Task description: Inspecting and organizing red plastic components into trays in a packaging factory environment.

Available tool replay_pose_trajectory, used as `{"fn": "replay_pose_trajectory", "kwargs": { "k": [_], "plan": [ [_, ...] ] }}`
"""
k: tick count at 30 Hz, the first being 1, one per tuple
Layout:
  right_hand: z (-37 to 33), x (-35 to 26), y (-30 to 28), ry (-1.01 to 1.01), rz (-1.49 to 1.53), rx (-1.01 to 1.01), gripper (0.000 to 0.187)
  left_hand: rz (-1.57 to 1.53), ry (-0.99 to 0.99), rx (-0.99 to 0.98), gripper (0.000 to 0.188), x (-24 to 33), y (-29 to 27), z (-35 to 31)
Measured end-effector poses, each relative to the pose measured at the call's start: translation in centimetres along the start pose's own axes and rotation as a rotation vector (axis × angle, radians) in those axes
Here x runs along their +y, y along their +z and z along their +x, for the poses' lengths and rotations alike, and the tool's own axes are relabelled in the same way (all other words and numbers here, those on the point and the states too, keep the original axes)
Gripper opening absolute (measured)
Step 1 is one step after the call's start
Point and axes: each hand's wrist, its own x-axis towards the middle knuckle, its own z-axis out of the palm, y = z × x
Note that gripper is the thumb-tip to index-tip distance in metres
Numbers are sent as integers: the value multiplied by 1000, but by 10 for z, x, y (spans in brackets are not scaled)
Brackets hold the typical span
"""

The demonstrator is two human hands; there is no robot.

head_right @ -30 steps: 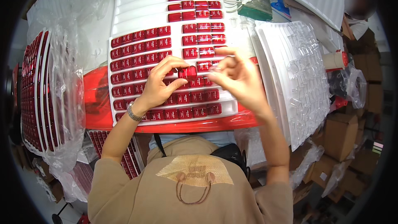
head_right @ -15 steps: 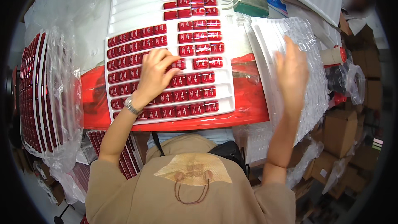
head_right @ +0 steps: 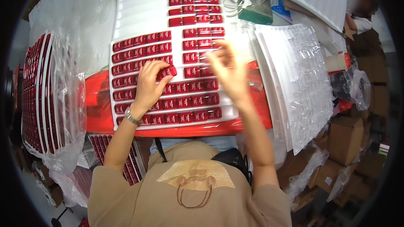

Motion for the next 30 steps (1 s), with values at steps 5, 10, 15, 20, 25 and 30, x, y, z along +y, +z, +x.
{"fn": "replay_pose_trajectory", "kwargs": {
  "k": [5, 10, 15, 20, 25, 30],
  "plan": [
    [-25, 15, 58, -291, -305, 15, 16, -983, -429, 62, 25, 41, 3, -13],
    [-49, -7, 17, -275, -509, -364, 27, -938, -513, 38, 26, 26, -11, -26],
    [-3, 0, -52, -75, -763, 109, 15, 151, 53, -153, 29, 10, -2, 3],
    [32, 26, 6, -450, -794, -142, 22, 123, 3, -232, 30, 15, 12, 10],
    [52, 54, 33, -521, -1022, -234, 22, 194, -24, -72, 33, -5, -20, 20],
    [35, 38, 24, -40, -255, -261, 15, 223, 23, -199, 30, -26, -25, 27]
  ]
}}
